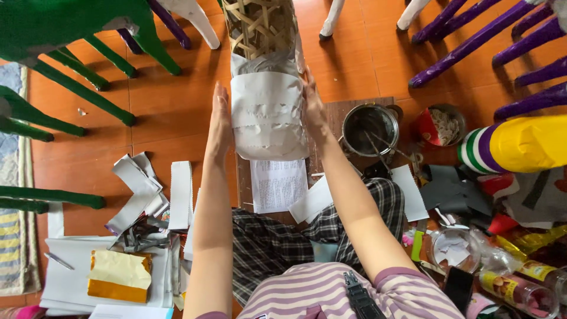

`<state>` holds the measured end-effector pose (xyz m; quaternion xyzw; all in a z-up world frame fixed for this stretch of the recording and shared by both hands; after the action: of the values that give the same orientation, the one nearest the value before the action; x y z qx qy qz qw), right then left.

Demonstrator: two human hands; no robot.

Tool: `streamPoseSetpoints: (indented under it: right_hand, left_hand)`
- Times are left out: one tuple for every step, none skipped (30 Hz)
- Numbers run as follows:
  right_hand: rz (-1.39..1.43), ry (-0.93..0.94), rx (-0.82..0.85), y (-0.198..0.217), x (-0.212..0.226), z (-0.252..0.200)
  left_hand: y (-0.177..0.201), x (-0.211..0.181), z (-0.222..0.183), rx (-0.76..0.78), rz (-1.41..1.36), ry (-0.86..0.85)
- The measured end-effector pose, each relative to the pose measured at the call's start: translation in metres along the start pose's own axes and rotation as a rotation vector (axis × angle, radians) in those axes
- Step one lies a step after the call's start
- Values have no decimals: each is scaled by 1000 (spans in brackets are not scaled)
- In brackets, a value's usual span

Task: Applying paper strips to a bamboo frame using glue and a brush to create a paper mache giraffe structure.

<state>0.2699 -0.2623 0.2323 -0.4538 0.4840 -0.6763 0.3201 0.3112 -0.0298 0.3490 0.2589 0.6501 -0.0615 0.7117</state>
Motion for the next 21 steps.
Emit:
streamPoseSetpoints:
  right_hand:
    - [-557,103,54,-36,8,-2]
    - [-551,106,48,-56,15,-2]
    - [-699,-11,16,-74,18,-3]
    - [-845,-131,-16,-91,21,-4]
    - [-841,-130,-19,-78,16,3]
    - [-828,-81,-36,-66,11,10]
    - [-813,-34,-54,-54,6,17]
    - [-808,-34,-57,-66,9,17]
    - [-769,-81,-121,-74,12,14]
    - [-729,-128,-184,-83,15,11]
    - [-728,-130,-188,-86,17,13]
    - [-727,-200,-270,-86,17,13]
    - [-725,-271,-352,-86,17,12]
    - [-725,-274,-356,-90,19,14]
    - [-659,-359,-489,-89,19,12]
    - [-589,-443,-622,-88,19,9]
    - [-589,-441,-625,-90,20,0]
    - [-635,-403,-444,-97,22,-5]
    - [-679,-360,-264,-105,23,-10]
    - [-680,-357,-266,-77,15,-9]
    - [-506,-181,-204,-51,11,-11]
  left_hand:
    - [1,-16,-2,-26,66,-1]
    - [-1,-31,-3,-20,73,1]
    - [-5,-44,-4,10,140,32]
    - [-8,-56,-6,40,208,62]
    - [-11,-51,-3,43,211,62]
    - [-13,-46,-1,55,292,42]
    - [-14,-40,2,67,375,24]
    - [-13,-40,3,70,379,25]
    - [-14,-41,2,71,392,2]
    - [-15,-42,2,71,405,-20]
    - [-15,-40,3,75,406,-17]
    - [-16,-39,3,75,404,-30]
    - [-15,-37,2,74,402,-42]
    - [-16,-34,3,77,401,-38]
    - [-16,-30,4,76,398,-25]
    - [-16,-27,4,75,396,-12]
    - [-17,-25,4,78,395,-12]
    - [-17,-24,3,63,324,-25]
    - [-17,-24,4,47,253,-40]
    - [-16,-28,4,50,251,-41]
    - [-15,-29,2,48,206,-11]
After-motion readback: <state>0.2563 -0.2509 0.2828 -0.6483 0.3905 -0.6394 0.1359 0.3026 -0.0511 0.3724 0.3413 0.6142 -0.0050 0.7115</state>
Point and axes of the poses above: each hand's wrist, its own z-axis towards the middle knuckle, its own y-axis out of the back of the hand, x = y × z, the point moved 4 cm from there along z, towards the middle knuckle, and after that the axes turned 13 degrees about z, right-handed, at the moved point
